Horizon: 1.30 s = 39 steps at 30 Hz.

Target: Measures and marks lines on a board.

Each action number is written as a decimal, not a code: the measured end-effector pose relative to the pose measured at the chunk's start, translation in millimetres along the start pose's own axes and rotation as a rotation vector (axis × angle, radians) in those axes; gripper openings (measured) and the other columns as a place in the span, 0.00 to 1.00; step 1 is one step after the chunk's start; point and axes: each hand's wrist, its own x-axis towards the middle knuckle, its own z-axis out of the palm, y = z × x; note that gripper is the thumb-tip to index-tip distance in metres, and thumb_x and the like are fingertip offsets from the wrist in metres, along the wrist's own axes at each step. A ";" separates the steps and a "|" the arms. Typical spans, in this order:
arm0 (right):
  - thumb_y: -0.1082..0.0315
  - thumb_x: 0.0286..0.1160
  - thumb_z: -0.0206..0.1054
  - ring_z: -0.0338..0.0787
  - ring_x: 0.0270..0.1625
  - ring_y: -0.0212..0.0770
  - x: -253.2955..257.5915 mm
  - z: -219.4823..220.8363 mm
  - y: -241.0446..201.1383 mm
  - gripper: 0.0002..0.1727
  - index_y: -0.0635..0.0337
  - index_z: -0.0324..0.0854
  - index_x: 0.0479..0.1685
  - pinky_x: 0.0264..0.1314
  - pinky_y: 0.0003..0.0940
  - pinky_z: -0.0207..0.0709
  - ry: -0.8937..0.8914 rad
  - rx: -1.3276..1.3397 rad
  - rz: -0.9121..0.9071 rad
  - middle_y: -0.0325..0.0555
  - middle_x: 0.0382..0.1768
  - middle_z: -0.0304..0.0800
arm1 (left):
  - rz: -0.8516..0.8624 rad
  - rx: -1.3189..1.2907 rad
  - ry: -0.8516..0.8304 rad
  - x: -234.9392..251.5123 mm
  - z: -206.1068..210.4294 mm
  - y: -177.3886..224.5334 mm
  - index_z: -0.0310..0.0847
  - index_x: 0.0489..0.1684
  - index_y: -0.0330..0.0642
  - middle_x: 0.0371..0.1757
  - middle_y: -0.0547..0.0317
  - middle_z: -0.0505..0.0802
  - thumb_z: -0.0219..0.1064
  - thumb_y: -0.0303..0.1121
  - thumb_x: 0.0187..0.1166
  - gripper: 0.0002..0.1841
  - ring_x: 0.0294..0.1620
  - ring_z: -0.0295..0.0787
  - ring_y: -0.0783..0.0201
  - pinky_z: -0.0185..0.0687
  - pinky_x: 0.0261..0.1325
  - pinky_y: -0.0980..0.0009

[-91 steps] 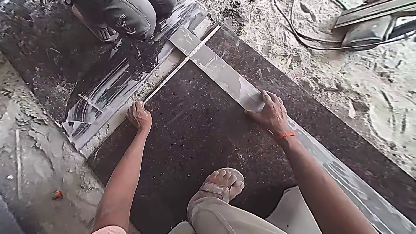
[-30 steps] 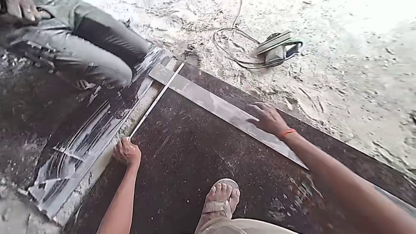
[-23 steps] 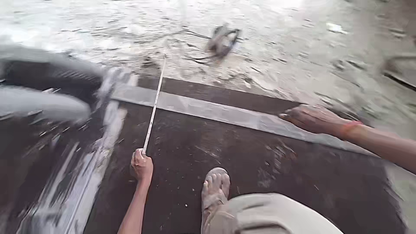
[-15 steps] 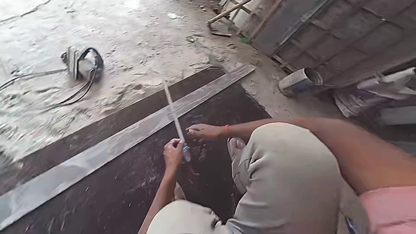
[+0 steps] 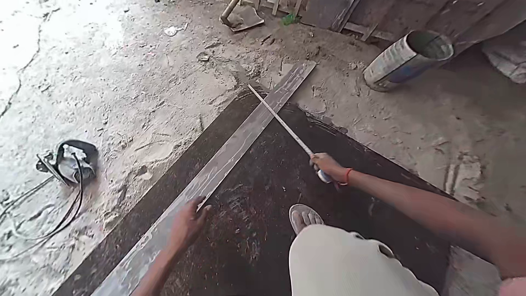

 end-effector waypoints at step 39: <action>0.44 0.93 0.39 0.85 0.26 0.56 107.0 -139.0 52.7 0.36 0.55 0.79 0.18 0.29 0.61 0.75 0.235 -0.524 -0.185 0.52 0.18 0.80 | 0.182 0.310 0.606 285.7 88.5 114.5 0.80 0.73 0.38 0.84 0.46 0.78 0.69 0.80 0.47 0.58 0.86 0.70 0.49 0.61 0.86 0.46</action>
